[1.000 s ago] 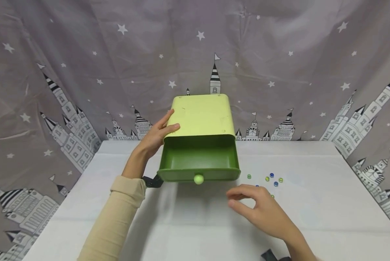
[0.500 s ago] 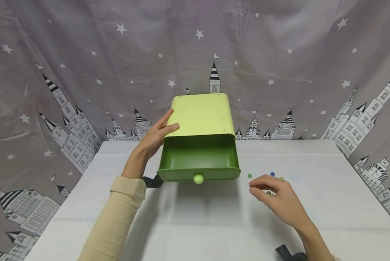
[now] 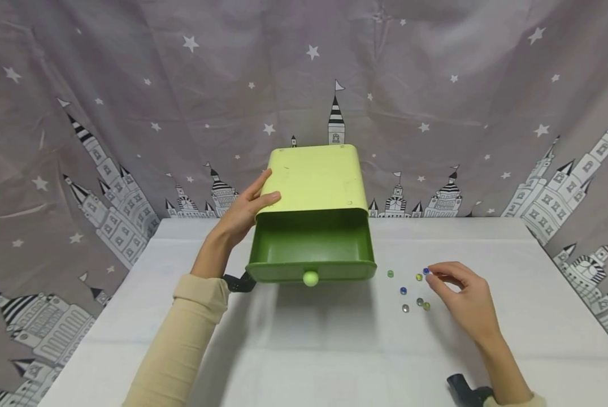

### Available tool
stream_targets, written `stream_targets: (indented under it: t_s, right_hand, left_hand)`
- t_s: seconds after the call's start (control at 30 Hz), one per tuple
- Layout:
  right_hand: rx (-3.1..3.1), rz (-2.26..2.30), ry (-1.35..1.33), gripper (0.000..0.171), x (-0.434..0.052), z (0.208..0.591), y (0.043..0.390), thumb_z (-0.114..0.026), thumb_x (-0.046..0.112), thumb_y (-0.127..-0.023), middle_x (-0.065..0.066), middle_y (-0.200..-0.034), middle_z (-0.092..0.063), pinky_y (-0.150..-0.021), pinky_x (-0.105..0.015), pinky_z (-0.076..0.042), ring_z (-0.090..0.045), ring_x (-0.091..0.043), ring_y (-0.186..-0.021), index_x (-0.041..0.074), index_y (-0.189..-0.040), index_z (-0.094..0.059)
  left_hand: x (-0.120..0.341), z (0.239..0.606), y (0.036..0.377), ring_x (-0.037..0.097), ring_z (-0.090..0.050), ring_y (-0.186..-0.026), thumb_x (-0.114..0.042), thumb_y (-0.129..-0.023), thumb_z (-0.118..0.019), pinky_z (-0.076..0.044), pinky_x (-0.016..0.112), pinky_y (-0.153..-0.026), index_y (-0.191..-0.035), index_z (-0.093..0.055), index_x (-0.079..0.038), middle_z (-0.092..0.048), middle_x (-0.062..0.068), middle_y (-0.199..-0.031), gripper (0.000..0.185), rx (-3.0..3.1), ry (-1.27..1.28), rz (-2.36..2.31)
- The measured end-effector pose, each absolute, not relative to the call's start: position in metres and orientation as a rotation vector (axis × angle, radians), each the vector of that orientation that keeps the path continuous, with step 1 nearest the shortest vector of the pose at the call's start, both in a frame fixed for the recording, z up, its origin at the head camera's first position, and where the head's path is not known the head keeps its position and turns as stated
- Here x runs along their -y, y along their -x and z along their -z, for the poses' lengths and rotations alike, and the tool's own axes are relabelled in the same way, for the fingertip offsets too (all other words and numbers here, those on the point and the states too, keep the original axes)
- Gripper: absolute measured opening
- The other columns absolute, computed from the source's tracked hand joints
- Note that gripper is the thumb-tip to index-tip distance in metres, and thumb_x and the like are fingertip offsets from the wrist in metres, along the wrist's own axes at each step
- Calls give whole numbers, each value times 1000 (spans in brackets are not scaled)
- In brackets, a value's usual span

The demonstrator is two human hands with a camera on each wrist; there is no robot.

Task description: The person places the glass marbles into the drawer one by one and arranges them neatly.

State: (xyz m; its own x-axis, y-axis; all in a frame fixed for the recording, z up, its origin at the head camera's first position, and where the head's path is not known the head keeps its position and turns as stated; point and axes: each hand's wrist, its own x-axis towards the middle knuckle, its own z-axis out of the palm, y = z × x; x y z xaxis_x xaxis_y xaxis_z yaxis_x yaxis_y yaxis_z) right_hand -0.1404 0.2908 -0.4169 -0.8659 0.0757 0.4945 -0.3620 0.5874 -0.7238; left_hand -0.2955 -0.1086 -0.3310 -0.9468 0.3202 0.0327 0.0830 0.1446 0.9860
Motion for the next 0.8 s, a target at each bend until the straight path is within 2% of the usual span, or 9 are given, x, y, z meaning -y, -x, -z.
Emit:
stream_targets:
  t_s: [0.27, 0.47, 0.8]
  right_hand:
    - [2361, -1124, -113, 15, -302, 430, 149, -73, 2, -88, 11, -93, -66, -80, -7, -39, -55, 11, -85, -3, -101, -73]
    - [2385, -1104, -70, 17, -308, 436, 154, -74, 3, -86, 11, -90, -66, -78, -8, -39, -54, 13, -81, -4, -102, -74]
    - [2461, -1079, -35, 21, -315, 438, 164, -72, 6, -89, -13, -94, -68, -70, -6, -41, -50, 17, -80, -7, -105, -72]
  left_hand:
    - [109, 330, 296, 22, -14, -148, -39, -95, -65, -21, 65, -109, -155, -22, -45, -11, -6, -163, 74, -2225, -398, -1890]
    - [108, 331, 296, 20, -15, -148, -41, -94, -66, -20, 64, -110, -153, -24, -48, -12, -8, -163, 73, -2222, -392, -1900]
    - [107, 332, 294, 19, -18, -147, -43, -92, -68, -21, 62, -111, -153, -27, -48, -16, -7, -163, 73, -2217, -384, -1927]
